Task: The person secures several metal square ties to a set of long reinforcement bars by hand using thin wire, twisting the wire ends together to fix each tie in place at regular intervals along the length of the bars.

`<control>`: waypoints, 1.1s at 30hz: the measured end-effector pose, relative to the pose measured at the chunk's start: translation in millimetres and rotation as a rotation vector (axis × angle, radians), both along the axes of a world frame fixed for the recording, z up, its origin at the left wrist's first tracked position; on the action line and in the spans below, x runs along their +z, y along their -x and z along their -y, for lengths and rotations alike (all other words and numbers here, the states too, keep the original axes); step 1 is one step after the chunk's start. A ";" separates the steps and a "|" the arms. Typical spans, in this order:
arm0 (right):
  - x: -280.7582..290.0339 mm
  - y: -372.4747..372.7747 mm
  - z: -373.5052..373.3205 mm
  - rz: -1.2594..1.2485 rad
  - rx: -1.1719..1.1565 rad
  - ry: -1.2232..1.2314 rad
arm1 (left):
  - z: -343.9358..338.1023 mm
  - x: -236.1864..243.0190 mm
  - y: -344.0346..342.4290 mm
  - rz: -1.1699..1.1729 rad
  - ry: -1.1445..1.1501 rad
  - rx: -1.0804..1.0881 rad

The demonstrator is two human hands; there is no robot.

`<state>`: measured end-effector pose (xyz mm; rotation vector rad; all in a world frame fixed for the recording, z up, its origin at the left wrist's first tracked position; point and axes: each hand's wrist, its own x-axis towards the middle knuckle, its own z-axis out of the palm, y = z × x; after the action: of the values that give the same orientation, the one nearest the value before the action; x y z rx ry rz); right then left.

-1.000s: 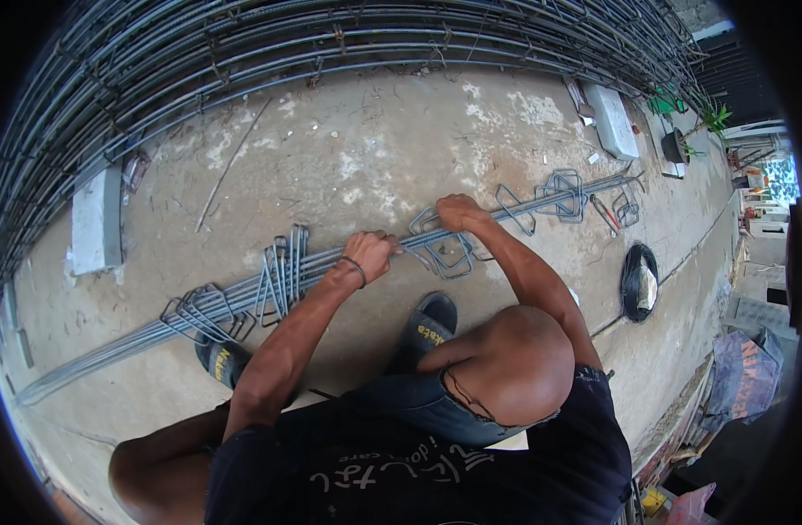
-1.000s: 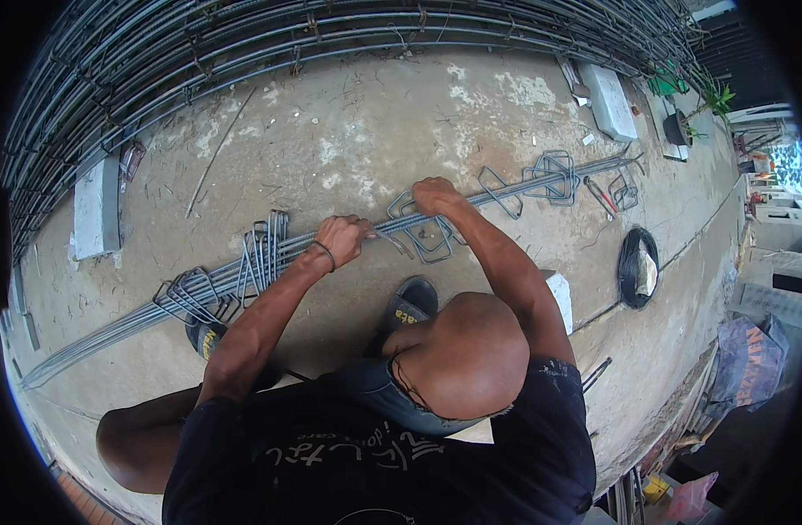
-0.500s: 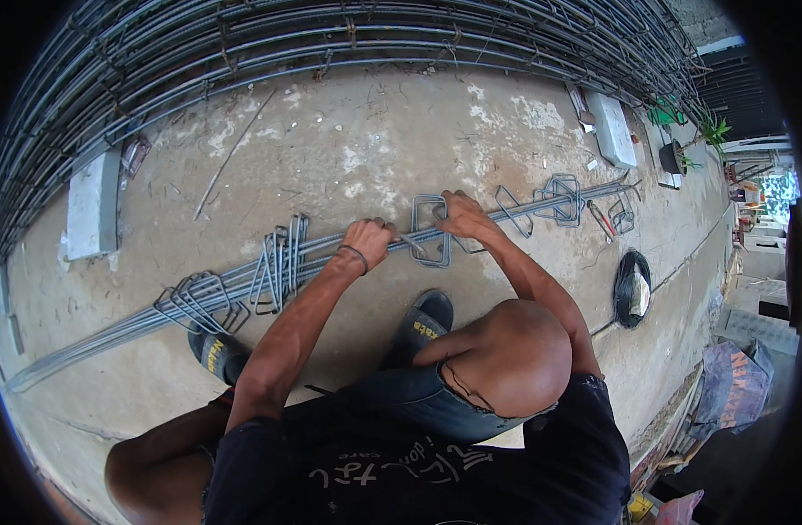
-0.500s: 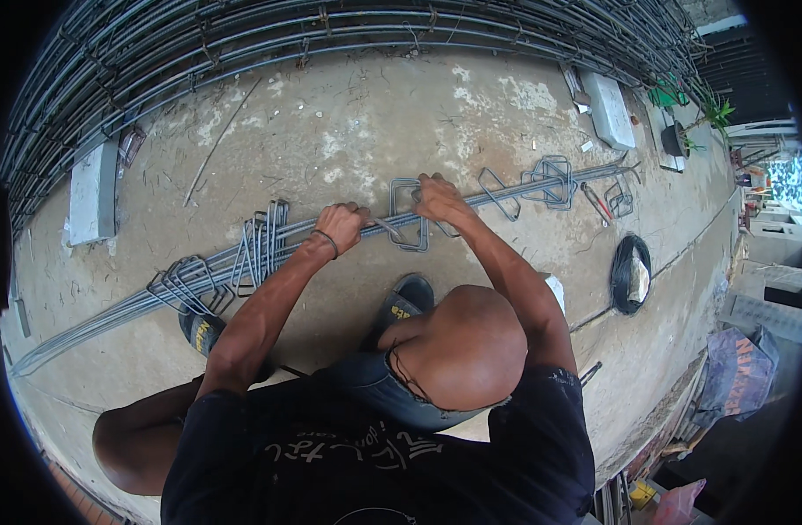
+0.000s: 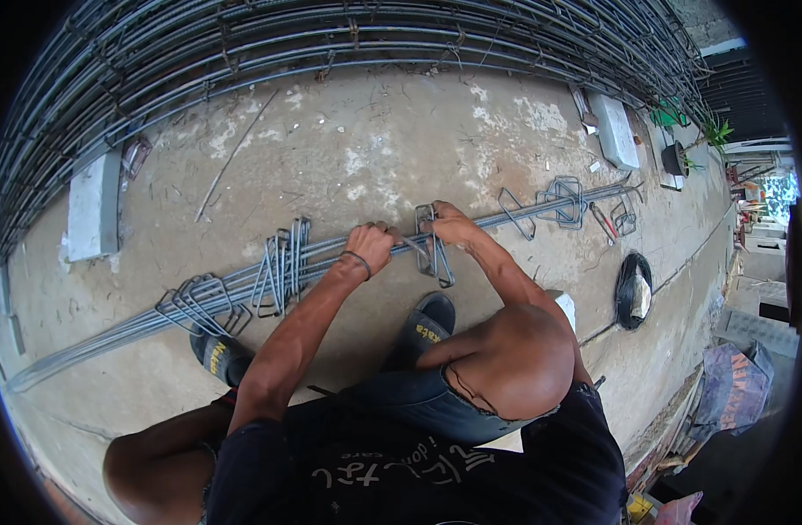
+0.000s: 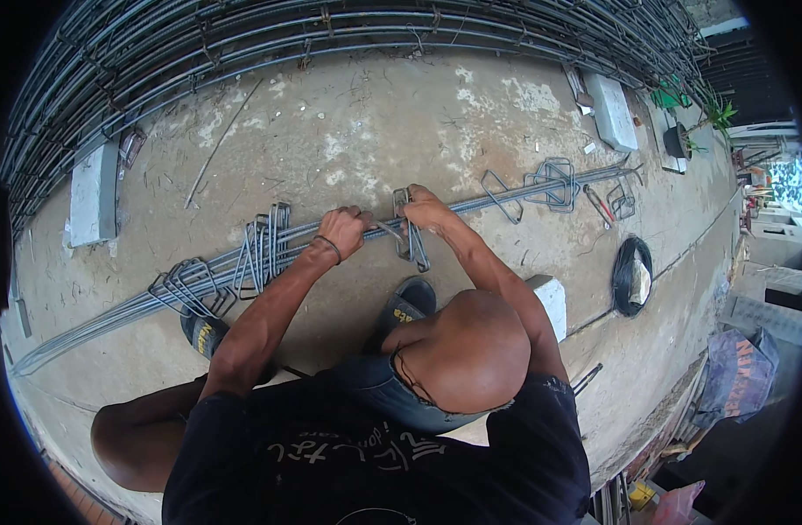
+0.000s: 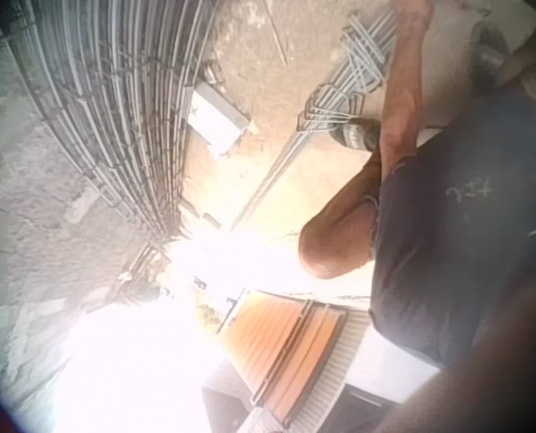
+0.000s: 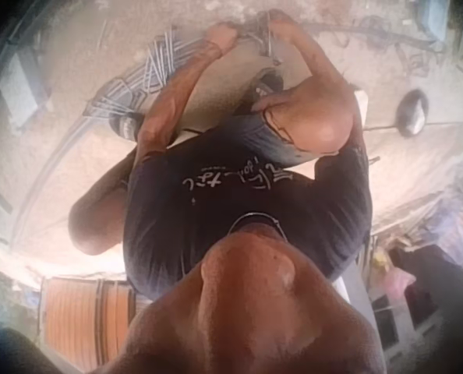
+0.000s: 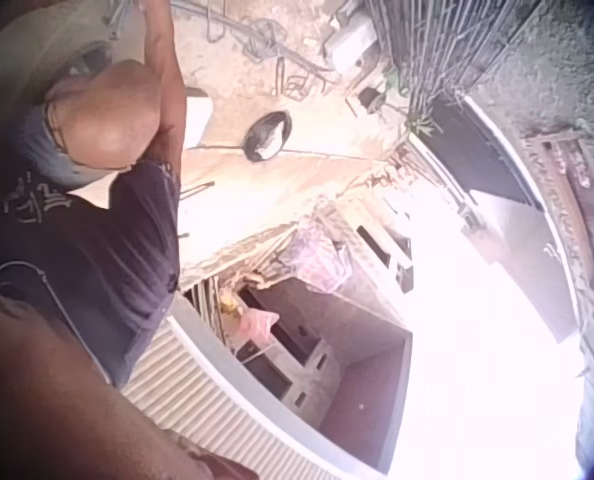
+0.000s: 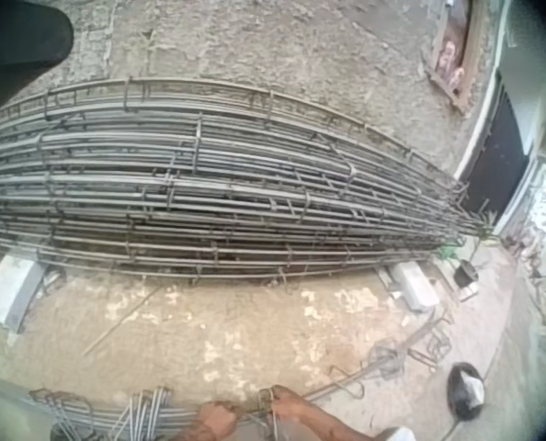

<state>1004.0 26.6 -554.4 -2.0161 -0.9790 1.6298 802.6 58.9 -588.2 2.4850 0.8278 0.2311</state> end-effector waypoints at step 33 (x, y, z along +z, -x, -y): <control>27.7 35.4 6.1 0.275 0.481 -0.250 | -13.7 -7.9 13.3 0.194 0.879 0.396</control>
<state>968.6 20.5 -526.7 -1.9612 -1.7847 1.3631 789.2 72.6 -596.1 1.4547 1.0450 0.1829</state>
